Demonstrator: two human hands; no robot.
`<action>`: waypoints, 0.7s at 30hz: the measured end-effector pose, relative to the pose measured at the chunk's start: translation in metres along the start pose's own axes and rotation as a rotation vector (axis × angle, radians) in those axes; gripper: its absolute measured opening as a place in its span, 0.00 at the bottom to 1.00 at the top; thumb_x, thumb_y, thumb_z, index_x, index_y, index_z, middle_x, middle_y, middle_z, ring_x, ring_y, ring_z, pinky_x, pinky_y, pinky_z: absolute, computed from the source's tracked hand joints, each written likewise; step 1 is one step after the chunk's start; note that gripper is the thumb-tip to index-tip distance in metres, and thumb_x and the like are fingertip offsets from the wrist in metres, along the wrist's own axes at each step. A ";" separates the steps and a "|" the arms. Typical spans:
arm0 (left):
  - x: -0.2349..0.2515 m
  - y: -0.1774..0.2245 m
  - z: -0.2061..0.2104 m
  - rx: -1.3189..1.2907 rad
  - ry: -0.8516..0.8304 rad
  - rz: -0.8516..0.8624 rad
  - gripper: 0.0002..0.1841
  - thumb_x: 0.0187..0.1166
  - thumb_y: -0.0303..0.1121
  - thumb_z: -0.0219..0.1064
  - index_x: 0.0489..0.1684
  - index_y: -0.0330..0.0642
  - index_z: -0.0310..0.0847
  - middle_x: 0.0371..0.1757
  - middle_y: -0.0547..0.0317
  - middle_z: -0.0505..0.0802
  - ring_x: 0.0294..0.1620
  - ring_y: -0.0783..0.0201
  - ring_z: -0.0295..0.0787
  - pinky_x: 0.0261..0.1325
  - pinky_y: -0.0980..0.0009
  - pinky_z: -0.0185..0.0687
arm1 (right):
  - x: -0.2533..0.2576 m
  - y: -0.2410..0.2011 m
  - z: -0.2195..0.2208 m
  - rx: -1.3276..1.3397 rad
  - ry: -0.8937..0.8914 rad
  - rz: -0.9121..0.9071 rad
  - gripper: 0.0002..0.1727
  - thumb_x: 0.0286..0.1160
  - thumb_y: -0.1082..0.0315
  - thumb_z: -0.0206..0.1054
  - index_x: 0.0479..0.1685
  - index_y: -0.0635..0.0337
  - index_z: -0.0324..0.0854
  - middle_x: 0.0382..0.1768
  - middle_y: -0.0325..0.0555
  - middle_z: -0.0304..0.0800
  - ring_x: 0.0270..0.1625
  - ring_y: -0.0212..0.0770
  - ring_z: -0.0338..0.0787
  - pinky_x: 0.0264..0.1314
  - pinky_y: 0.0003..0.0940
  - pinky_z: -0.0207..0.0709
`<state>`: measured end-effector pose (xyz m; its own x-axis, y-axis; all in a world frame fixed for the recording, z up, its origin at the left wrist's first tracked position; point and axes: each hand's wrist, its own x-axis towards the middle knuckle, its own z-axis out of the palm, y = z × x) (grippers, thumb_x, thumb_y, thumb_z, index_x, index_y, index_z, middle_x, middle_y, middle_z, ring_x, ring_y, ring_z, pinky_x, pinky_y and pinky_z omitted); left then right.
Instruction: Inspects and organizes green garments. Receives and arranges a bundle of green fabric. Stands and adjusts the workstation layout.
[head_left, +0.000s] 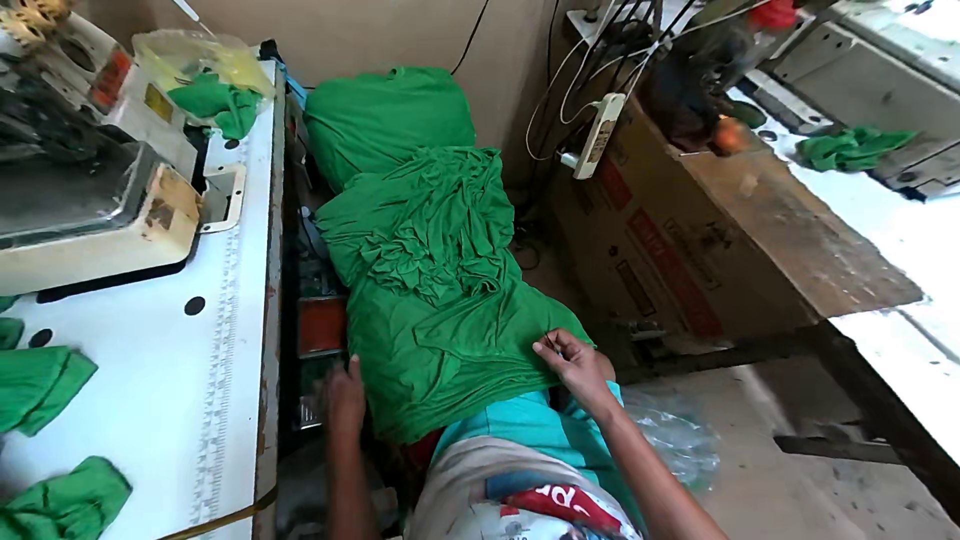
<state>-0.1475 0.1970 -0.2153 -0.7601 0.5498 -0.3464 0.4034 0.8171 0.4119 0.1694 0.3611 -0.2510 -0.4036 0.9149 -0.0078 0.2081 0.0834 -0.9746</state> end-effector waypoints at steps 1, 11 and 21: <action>-0.003 0.008 0.002 -0.086 0.036 0.104 0.30 0.92 0.48 0.53 0.76 0.27 0.74 0.70 0.26 0.83 0.76 0.28 0.75 0.79 0.32 0.62 | 0.001 -0.002 0.002 0.001 -0.013 -0.016 0.05 0.79 0.69 0.67 0.43 0.61 0.81 0.30 0.30 0.82 0.30 0.19 0.78 0.34 0.16 0.72; -0.019 0.104 0.106 -0.128 -0.284 0.857 0.13 0.86 0.31 0.61 0.52 0.31 0.90 0.56 0.40 0.92 0.65 0.45 0.88 0.74 0.53 0.77 | 0.018 -0.002 0.020 -0.154 -0.310 0.166 0.18 0.92 0.57 0.50 0.58 0.65 0.72 0.31 0.40 0.79 0.30 0.32 0.79 0.38 0.31 0.76; -0.015 0.093 0.112 -0.145 -0.262 0.947 0.15 0.88 0.36 0.60 0.56 0.33 0.87 0.63 0.41 0.90 0.71 0.43 0.83 0.78 0.52 0.74 | 0.018 -0.002 0.018 -0.209 -0.368 0.163 0.17 0.90 0.57 0.54 0.55 0.64 0.75 0.31 0.41 0.79 0.30 0.33 0.80 0.40 0.32 0.77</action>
<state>-0.0414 0.2845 -0.2662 -0.0129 0.9999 0.0105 0.7065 0.0017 0.7077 0.1461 0.3701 -0.2535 -0.6322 0.7249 -0.2736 0.4557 0.0623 -0.8879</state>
